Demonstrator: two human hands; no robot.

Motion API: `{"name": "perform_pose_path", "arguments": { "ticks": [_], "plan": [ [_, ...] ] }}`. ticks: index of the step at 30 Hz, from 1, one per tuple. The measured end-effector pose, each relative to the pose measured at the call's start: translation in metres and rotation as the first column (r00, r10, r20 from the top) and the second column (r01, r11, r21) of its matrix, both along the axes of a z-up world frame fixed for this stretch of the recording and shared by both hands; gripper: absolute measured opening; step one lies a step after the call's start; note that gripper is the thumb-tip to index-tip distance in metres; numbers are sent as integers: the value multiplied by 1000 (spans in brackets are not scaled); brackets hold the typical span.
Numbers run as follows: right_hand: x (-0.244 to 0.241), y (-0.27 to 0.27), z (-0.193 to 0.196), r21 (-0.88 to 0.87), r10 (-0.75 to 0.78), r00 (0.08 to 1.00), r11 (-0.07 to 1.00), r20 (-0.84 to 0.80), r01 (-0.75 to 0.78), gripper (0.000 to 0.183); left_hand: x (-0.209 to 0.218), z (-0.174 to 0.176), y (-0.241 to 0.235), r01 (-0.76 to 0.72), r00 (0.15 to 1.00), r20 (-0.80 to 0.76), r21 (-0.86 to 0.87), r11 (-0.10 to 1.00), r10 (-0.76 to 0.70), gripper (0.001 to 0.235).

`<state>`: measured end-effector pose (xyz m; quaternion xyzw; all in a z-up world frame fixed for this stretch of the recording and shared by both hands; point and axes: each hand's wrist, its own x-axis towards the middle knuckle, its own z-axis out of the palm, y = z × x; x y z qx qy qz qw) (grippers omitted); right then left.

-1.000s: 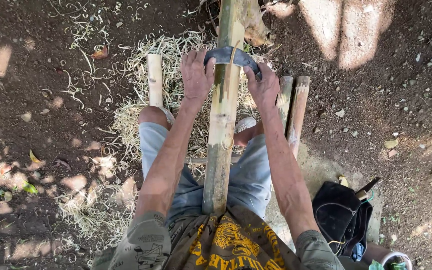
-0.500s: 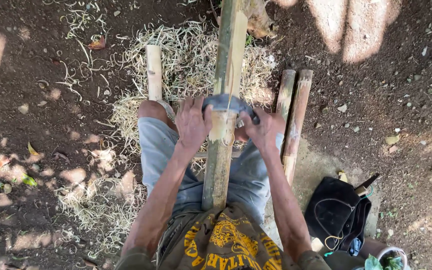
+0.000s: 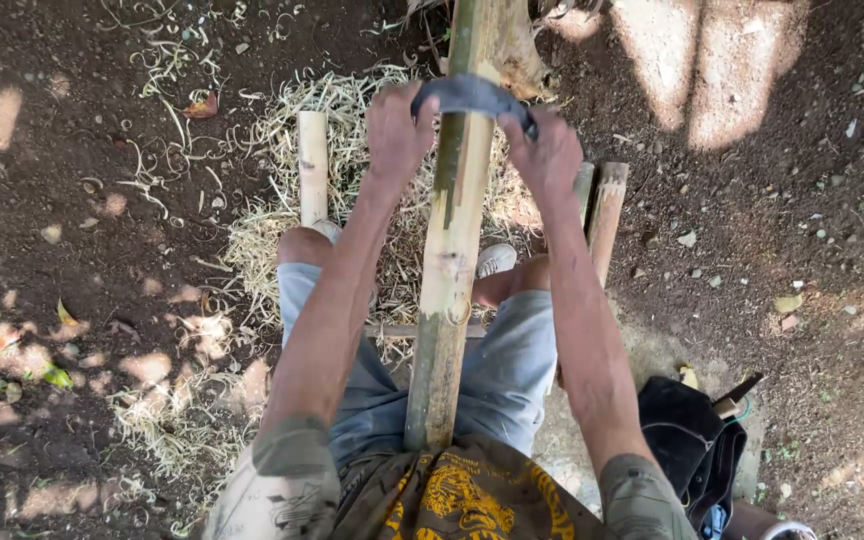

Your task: The recorder shaves the outer layer of a bamboo pole using a curved blade.

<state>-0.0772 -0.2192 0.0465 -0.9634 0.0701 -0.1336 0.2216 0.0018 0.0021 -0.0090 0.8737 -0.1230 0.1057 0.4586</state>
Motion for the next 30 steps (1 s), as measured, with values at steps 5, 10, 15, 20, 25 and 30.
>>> {"name": "perform_pose_path", "arguments": {
  "ticks": [5, 10, 15, 20, 25, 30],
  "plan": [
    [57, -18, -4, -14, -46, 997, 999, 59, 47, 43, 52, 3, -20, -17, 1000, -1, -79, 997, 17, 25],
    [54, -13, 1, -59, -53, 995, 997, 87, 59, 41, 56, -18, -21, -19, 994, 102, -96, 995, 29, 26],
    [36, -7, -13, -34, -69, 989, 997, 129, 74, 43, 29, 9, -12, -16, 999, 46, -28, 999, 17, 26],
    [-1, -2, -24, -70, -22, 982, 997, 188, 36, 46, -12, -11, -2, -32, 998, 56, -99, 995, 38, 37],
    [-44, 16, -16, -117, 22, 954, 993, 300, 14, 46, -54, -2, 11, -42, 999, 4, -87, 995, 43, 38],
    [-91, 32, -16, 29, -41, 985, 999, 166, 37, 43, -106, 23, 29, -18, 1000, 2, -49, 999, 18, 40]
  ]
}}
